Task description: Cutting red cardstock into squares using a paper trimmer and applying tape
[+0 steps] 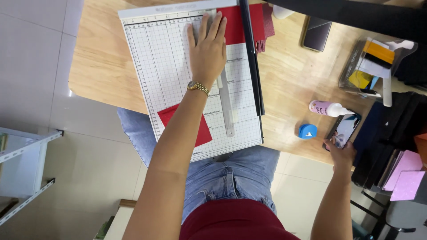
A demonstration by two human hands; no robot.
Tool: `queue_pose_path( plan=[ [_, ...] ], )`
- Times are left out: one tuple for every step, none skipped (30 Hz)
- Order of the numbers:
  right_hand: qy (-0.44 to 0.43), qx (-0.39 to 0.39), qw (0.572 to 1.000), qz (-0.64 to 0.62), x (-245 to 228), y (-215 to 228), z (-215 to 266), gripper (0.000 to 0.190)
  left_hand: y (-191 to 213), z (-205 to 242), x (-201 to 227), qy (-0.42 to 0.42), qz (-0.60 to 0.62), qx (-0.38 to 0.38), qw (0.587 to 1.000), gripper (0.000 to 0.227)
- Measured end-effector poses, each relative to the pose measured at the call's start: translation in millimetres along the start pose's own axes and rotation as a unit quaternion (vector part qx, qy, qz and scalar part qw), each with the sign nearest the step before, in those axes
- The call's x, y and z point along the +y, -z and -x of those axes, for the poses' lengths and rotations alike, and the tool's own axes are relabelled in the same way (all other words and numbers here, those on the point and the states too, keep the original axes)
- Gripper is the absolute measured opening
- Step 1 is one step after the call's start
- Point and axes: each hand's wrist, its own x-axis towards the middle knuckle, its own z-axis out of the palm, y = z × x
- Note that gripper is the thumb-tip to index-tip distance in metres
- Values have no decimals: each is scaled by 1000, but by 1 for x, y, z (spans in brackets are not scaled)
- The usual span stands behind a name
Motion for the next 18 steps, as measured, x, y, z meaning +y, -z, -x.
queue_pose_path(
  plan=[
    [0, -1, 1000, 2, 0, -1, -3, 58, -1, -1, -1, 2, 0, -2, 1000, 49],
    [6, -1, 1000, -7, 2, -1, -5, 56, -1, -1, 0, 5, -6, -6, 1000, 48],
    [11, -2, 1000, -16, 5, 0, -7, 55, -2, -1, 1, 7, -13, -9, 1000, 47],
    [10, -2, 1000, -15, 10, -2, -12, 55, -2, 0, 1, 8, -12, -11, 1000, 47],
    [18, -10, 999, -34, 15, -3, -18, 56, -1, 0, 2, 8, -21, -14, 1000, 48],
    [27, -17, 998, -53, 20, -5, -23, 56, 0, 0, 3, 9, -31, -17, 999, 49],
    [26, -17, 998, -53, 17, -5, -20, 56, 1, 0, 2, 9, -31, -18, 999, 49],
    [11, -35, 996, -85, 14, -3, -18, 53, 0, -1, 2, 11, -30, -25, 999, 50],
    [-4, -52, 992, -117, 11, -1, -15, 50, 1, -1, 3, 13, -30, -31, 999, 51],
    [-4, -51, 992, -117, 13, -1, -17, 50, 0, -1, 3, 13, -29, -31, 999, 51],
    [-8, -58, 991, -120, 14, 0, -18, 51, -1, -1, 3, 18, -26, -33, 999, 51],
    [-11, -64, 990, -124, 16, 0, -19, 53, -1, 0, 3, 22, -24, -36, 999, 51],
    [-11, -64, 990, -124, 19, -1, -22, 53, -2, 0, 3, 22, -24, -36, 999, 51],
    [4, -63, 990, -130, 22, -2, -24, 51, -3, 0, 3, 23, -18, -34, 999, 51],
    [19, -61, 989, -135, 25, -3, -27, 50, -4, -1, 3, 24, -12, -33, 999, 51],
    [19, -61, 989, -135, 28, -7, -32, 50, -3, -1, 2, 24, -12, -33, 999, 51],
    [26, -52, 988, -146, 32, -10, -37, 62, -2, -1, 2, 22, -10, -28, 999, 50],
    [33, -44, 986, -156, 37, -13, -42, 75, -2, -1, 2, 21, -7, -24, 999, 50]
  ],
)
